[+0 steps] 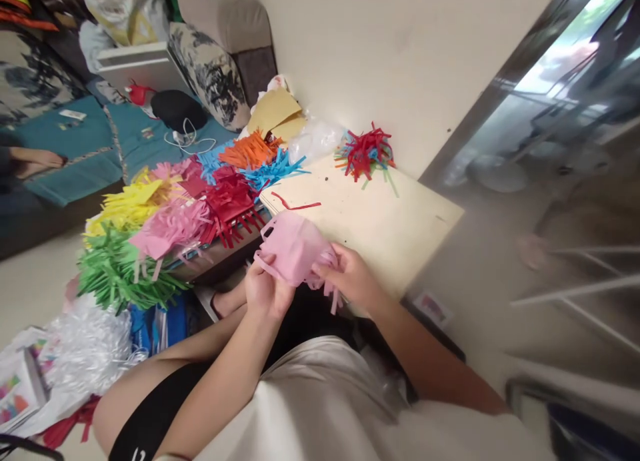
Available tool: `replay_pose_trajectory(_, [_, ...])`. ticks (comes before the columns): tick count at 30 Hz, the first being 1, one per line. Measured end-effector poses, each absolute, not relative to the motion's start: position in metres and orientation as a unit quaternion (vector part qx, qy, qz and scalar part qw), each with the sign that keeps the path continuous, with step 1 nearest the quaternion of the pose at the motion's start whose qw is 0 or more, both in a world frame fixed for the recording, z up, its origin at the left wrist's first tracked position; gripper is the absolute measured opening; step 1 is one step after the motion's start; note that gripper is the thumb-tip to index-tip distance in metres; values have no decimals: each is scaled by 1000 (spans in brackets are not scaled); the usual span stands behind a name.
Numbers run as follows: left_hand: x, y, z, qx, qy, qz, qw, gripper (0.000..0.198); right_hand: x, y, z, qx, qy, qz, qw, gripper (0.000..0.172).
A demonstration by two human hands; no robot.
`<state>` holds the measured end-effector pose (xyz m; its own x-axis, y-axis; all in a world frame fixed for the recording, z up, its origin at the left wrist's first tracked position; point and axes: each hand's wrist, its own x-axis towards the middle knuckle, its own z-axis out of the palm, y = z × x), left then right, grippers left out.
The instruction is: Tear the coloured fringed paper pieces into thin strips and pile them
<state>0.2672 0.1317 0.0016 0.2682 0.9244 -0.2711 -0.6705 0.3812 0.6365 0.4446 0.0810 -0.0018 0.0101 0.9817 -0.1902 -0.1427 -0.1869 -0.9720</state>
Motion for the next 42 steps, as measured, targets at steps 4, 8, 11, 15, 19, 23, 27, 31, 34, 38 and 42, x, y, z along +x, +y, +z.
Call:
replay_pose_trajectory(4, [270, 136, 5, 215, 322, 540, 747, 24, 459, 80, 23, -485, -360, 615, 507, 55])
replay_pose_trajectory(8, [265, 162, -9, 245, 315, 576, 713, 19, 494, 87, 31, -507, -391, 608, 470, 60])
replay_pose_trajectory(11, [239, 194, -26, 211, 369, 576, 698, 13, 530, 102, 30, -512, -407, 598, 463, 60])
replay_pose_trajectory(15, [181, 231, -43, 243, 535, 568, 576, 11, 570, 122, 24, -601, -420, 549, 401, 44])
replay_pose_trajectory(19, [173, 221, -36, 335, 558, 626, 430, 14, 582, 130, 13, -670, -477, 467, 325, 44])
replay_pose_trajectory(23, [234, 180, -20, 777, 325, 387, 376, 42, 582, 133, 9, -643, -519, 514, 231, 55])
replay_pose_trajectory(27, [282, 162, -20, 917, 255, 131, 277, 78, 609, 130, 22, -759, -533, 358, 110, 30])
replay_pose_trajectory(31, [285, 162, -23, 938, 280, 92, 184, 78, 630, 107, 34, -865, -484, -34, 130, 33])
replay_pose_trajectory(34, [281, 163, -21, 939, 290, 99, 158, 76, 602, 88, 23, -747, -616, -56, 242, 45])
replay_pose_trajectory(38, [269, 171, -18, 939, 294, 107, 145, 64, 540, 72, -11, -592, -777, 77, 201, 51])
replay_pose_trajectory(42, [234, 194, -18, 902, 380, 178, 103, 38, 514, 62, -33, -616, -768, 69, 163, 56])
